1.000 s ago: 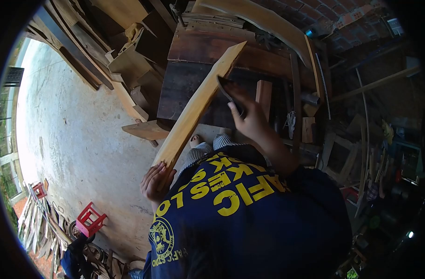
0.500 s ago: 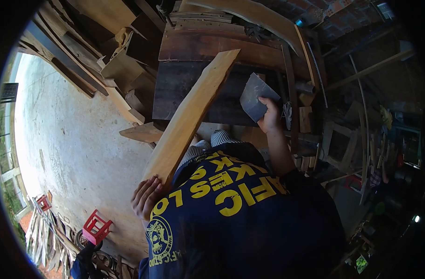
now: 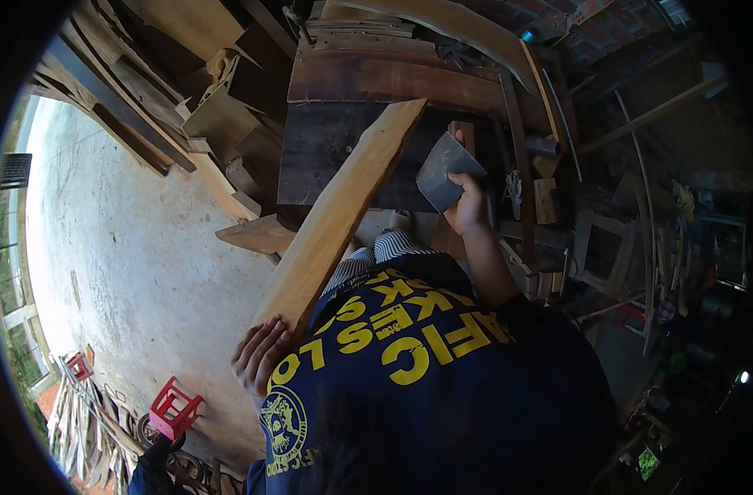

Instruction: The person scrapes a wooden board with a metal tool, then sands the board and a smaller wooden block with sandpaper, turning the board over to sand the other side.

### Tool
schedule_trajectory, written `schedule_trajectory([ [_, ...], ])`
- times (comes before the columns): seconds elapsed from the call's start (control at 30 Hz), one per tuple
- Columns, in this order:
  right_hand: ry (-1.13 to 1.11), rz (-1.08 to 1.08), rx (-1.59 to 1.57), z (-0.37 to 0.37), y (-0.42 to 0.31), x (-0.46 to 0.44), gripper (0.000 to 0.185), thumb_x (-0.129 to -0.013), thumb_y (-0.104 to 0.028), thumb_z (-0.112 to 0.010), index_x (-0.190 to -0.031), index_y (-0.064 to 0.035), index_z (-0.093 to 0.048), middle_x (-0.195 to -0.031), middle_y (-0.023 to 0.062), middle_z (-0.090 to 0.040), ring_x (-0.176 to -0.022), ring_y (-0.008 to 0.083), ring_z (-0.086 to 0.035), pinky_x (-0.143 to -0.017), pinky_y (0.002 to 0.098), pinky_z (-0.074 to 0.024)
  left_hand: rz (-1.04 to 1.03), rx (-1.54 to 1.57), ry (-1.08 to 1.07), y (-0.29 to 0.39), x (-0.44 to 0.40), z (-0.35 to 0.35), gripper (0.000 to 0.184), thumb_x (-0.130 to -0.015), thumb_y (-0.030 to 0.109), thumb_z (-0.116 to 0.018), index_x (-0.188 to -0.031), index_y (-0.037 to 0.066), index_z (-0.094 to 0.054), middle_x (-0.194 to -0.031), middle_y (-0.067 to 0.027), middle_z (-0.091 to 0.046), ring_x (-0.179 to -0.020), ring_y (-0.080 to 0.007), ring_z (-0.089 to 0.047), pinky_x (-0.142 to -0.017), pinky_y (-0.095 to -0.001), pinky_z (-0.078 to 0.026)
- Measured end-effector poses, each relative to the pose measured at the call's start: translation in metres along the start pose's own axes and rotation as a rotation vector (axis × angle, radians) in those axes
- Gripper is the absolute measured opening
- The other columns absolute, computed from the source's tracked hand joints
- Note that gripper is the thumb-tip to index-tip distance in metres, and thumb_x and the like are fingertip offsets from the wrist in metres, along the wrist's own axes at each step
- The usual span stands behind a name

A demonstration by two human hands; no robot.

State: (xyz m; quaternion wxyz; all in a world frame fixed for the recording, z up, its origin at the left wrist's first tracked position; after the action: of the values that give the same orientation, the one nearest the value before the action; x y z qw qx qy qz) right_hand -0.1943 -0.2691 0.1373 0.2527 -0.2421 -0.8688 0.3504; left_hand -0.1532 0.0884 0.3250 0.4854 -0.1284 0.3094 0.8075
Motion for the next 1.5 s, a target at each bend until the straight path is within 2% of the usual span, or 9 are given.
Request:
schedule_trajectory([
  [0.4,0.007,0.012,0.056,-0.007,0.024,0.022,0.07,-0.076,-0.007,-0.047,-0.144,-0.0156,-0.033,-0.123,0.0079,-0.05,-0.11,0.0206,-0.051,-0.097,0.0358,-0.039,-0.072,0.027,-0.064,-0.011,0.014,-0.021,0.015,-0.081,0.014,-0.062,-0.091,0.005,-0.069,-0.093,-0.0098,-0.07,-0.094,-0.024,-0.067,-0.08,-0.0365,-0.053],
  [0.6,0.282,0.127,0.268,0.03,0.029,0.028,0.038,-0.079,-0.007,-0.06,-0.117,-0.0045,-0.054,-0.111,0.0068,-0.056,-0.103,0.016,-0.053,-0.087,0.0318,-0.042,-0.063,0.025,-0.027,-0.029,0.019,-0.019,0.017,-0.073,0.012,-0.071,-0.089,0.005,-0.07,-0.091,-0.0096,-0.07,-0.091,-0.0241,-0.068,-0.077,-0.036,-0.053],
  [0.67,0.343,0.154,0.421,0.031,0.023,0.034,0.033,-0.082,-0.012,-0.063,-0.11,0.0029,-0.054,-0.101,0.0065,-0.06,-0.088,0.014,-0.058,-0.08,0.0286,-0.0452,-0.049,0.042,-0.003,-0.033,0.019,-0.017,0.019,-0.07,0.011,-0.076,-0.086,0.005,-0.07,-0.088,-0.0095,-0.07,-0.088,-0.0242,-0.069,-0.076,-0.0355,-0.054],
  [0.77,0.376,0.14,0.527,0.03,0.029,0.041,0.026,-0.084,-0.02,-0.065,-0.1,-0.0004,-0.059,-0.093,0.0049,-0.061,-0.086,0.0126,-0.058,-0.077,0.027,-0.0443,-0.053,0.066,0.03,-0.037,0.018,-0.016,0.02,-0.068,0.011,-0.078,-0.085,0.004,-0.069,-0.087,-0.0095,-0.07,-0.087,-0.0242,-0.069,-0.075,-0.0352,-0.055],
  [1.0,0.524,0.15,0.727,0.046,0.037,0.03,0.026,-0.085,-0.021,-0.064,-0.093,0.0034,-0.059,-0.087,0.0085,-0.064,-0.081,0.0152,-0.061,-0.072,0.0296,-0.0466,-0.047,0.089,0.019,-0.048,0.028,-0.021,0.021,-0.068,0.011,-0.079,-0.085,0.004,-0.069,-0.086,-0.0096,-0.07,-0.086,-0.0244,-0.069,-0.074,-0.0351,-0.055],
  [1.07,0.487,0.081,0.789,0.027,0.034,0.023,0.022,-0.085,-0.021,-0.065,-0.09,-0.0002,-0.062,-0.082,0.0038,-0.063,-0.076,0.0123,-0.059,-0.068,0.0283,-0.0452,-0.093,0.093,0.031,-0.048,0.036,-0.024,0.019,-0.069,0.009,-0.077,-0.085,0.004,-0.069,-0.086,-0.0099,-0.07,-0.086,-0.0248,-0.069,-0.075,-0.0349,-0.055],
  [1.2,0.424,0.101,0.757,0.018,0.043,-0.003,0.022,-0.084,-0.021,-0.066,-0.088,0.0005,-0.063,-0.081,0.0052,-0.064,-0.075,0.0131,-0.059,-0.067,0.0291,-0.0458,-0.094,0.076,0.003,-0.054,0.047,-0.03,0.018,-0.07,0.008,-0.076,-0.085,0.003,-0.069,-0.086,-0.0103,-0.07,-0.087,-0.0252,-0.069,-0.076,-0.0351,-0.054],
  [1.27,0.477,0.114,0.798,0.013,0.043,-0.006,0.024,-0.082,-0.021,-0.066,-0.079,0.0033,-0.063,-0.075,0.0105,-0.065,-0.069,0.0179,-0.062,-0.063,0.0331,-0.0472,-0.105,0.108,0.036,-0.056,0.052,-0.031,0.017,-0.071,0.006,-0.075,-0.086,0.003,-0.069,-0.086,-0.0103,-0.07,-0.088,-0.0253,-0.069,-0.076,-0.0356,-0.054],
  [1.5,0.474,0.019,0.882,0.024,0.062,-0.018,0.026,-0.079,-0.019,-0.067,-0.08,0.0062,-0.064,-0.08,0.0158,-0.067,-0.073,0.0216,-0.066,-0.064,0.034,-0.0488,-0.138,0.102,0.039,-0.052,0.063,-0.034,0.015,-0.074,0.008,-0.072,-0.087,0.003,-0.068,-0.088,-0.0101,-0.07,-0.089,-0.0254,-0.068,-0.077,-0.0359,-0.054],
])
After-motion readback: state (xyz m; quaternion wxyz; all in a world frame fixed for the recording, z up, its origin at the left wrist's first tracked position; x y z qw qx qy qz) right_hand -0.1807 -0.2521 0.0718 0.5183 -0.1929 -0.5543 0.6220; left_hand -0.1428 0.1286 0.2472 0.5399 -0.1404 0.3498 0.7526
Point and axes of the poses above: each hand's wrist, its own x-axis away from the middle knuckle, its own z-axis out of the back of the hand, y = z × x, the point moved 10 cm from there along -x, towards the middle knuckle
